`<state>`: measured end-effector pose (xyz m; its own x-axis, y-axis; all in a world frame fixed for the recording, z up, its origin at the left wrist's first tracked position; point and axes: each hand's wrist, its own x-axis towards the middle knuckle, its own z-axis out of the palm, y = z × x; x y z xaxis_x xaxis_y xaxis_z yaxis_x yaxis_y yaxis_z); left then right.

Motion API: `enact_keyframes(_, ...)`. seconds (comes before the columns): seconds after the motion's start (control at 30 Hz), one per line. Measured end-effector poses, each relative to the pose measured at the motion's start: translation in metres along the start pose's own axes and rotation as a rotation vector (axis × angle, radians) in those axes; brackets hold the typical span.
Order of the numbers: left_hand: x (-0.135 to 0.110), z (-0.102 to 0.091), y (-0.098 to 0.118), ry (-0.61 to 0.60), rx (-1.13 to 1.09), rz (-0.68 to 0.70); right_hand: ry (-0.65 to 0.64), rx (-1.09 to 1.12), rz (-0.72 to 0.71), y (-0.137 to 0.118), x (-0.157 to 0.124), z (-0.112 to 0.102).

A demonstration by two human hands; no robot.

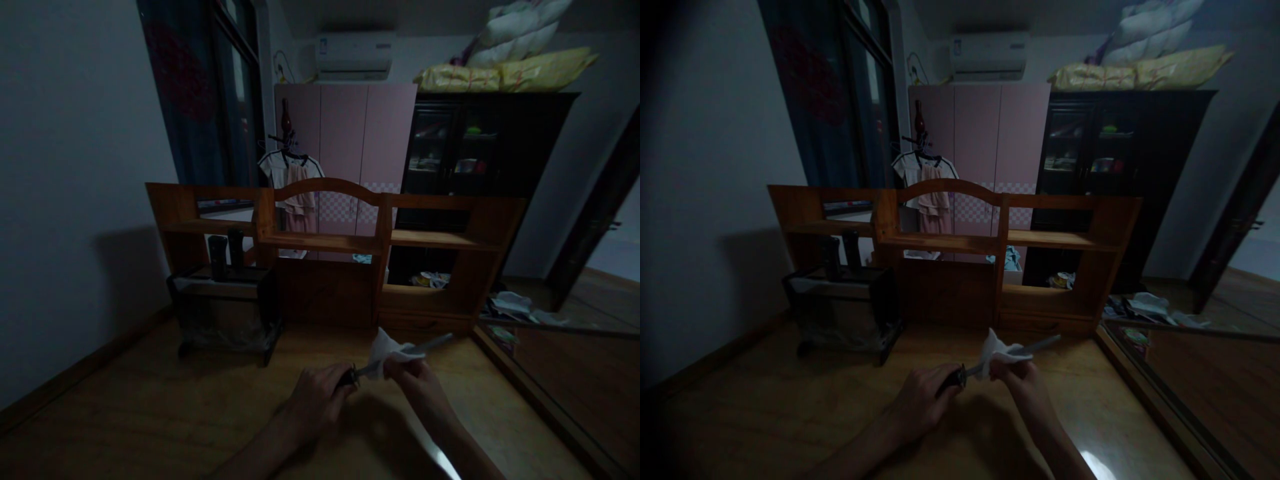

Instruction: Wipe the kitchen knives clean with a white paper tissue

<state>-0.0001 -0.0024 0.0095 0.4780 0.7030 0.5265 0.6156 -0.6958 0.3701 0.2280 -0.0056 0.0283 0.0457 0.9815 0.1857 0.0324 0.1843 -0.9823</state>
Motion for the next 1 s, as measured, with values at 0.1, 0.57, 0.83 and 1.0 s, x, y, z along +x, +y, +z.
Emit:
enact_keyframes(0.1, -0.001, 0.002, -0.001, 0.025, 0.014, -0.030, 0.116, 0.208, 0.006, 0.013, 0.012, -0.012)
enact_keyframes(0.57, -0.001, 0.005, -0.004, 0.084, 0.081, -0.124, -0.147, 0.639, 0.157, 0.023, 0.009, 0.007)
enact_keyframes(0.83, -0.001, 0.007, -0.005, 0.068, 0.091, -0.139, -0.123, 0.619, 0.186, 0.030, 0.009, 0.010)
enact_keyframes(1.0, -0.001, 0.005, -0.004, 0.051, 0.080, -0.108, -0.092, 0.597, 0.207, 0.031, 0.008, 0.010)
